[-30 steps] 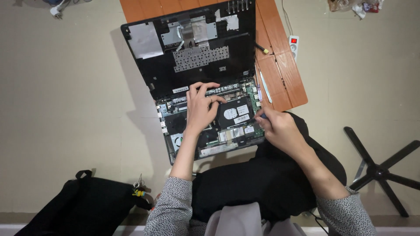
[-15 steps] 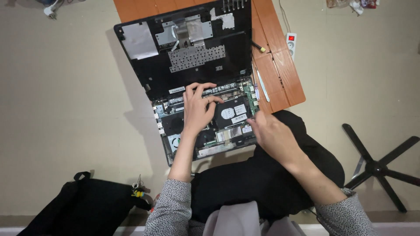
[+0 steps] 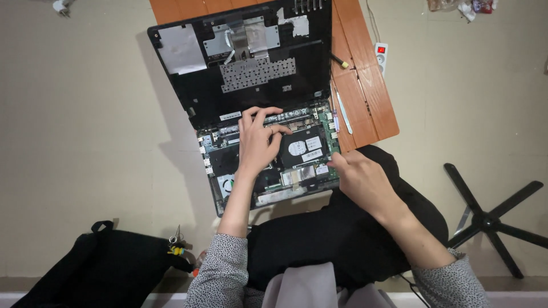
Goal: Reconnecting internal ribbon cables and wires inside an open laptop using a small precision tool.
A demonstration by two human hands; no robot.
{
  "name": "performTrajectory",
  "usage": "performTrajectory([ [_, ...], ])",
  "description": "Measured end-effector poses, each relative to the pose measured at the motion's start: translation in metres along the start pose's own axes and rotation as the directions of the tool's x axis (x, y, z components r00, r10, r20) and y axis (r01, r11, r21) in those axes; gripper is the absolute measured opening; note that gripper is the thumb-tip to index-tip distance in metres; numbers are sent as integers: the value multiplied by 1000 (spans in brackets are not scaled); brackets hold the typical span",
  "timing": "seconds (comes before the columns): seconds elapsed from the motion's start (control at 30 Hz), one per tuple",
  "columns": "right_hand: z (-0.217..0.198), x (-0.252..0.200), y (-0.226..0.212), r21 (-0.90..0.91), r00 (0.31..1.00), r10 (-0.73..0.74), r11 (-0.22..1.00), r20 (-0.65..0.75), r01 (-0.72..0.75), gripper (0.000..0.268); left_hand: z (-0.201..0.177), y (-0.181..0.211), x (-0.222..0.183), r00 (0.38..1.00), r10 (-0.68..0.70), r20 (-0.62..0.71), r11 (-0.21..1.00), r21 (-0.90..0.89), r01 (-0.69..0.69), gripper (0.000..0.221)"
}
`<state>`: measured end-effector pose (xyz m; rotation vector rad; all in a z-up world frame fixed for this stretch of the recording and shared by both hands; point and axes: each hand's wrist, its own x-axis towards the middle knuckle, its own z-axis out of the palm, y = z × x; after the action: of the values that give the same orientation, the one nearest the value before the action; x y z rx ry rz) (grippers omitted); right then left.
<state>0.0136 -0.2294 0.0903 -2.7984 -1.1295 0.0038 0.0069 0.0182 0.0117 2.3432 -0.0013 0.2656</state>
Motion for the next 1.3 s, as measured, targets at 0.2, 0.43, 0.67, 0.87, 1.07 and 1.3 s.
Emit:
performTrajectory([
  [0.2,-8,5,-4,-23,992,-127,992,-4,127,17,2,-4,0,1000,14,-1,1000,18,-14,28],
  [0.43,-18,12,-11,-7,980,-187,982,65,188,20,1,-1,-1,1000,14,-18,1000,-15,-14,28],
  [0.67,-2,6,-10,-4,999,-25,1000,31,25,9,0,-5,-1,997,2,-71,996,-84,-8,28],
  [0.87,-12,10,-27,410,997,15,912,-78,18,10,3,-10,-3,994,-28,-107,987,-162,10,28],
  [1.07,-11,17,-45,530,986,-160,840,39,115,12,0,-8,-3,993,-23,-118,986,-164,4,26],
  [1.3,-13,18,-40,345,967,-199,929,159,135,11,2,-12,-4,991,-22,-135,982,-186,-4,26],
])
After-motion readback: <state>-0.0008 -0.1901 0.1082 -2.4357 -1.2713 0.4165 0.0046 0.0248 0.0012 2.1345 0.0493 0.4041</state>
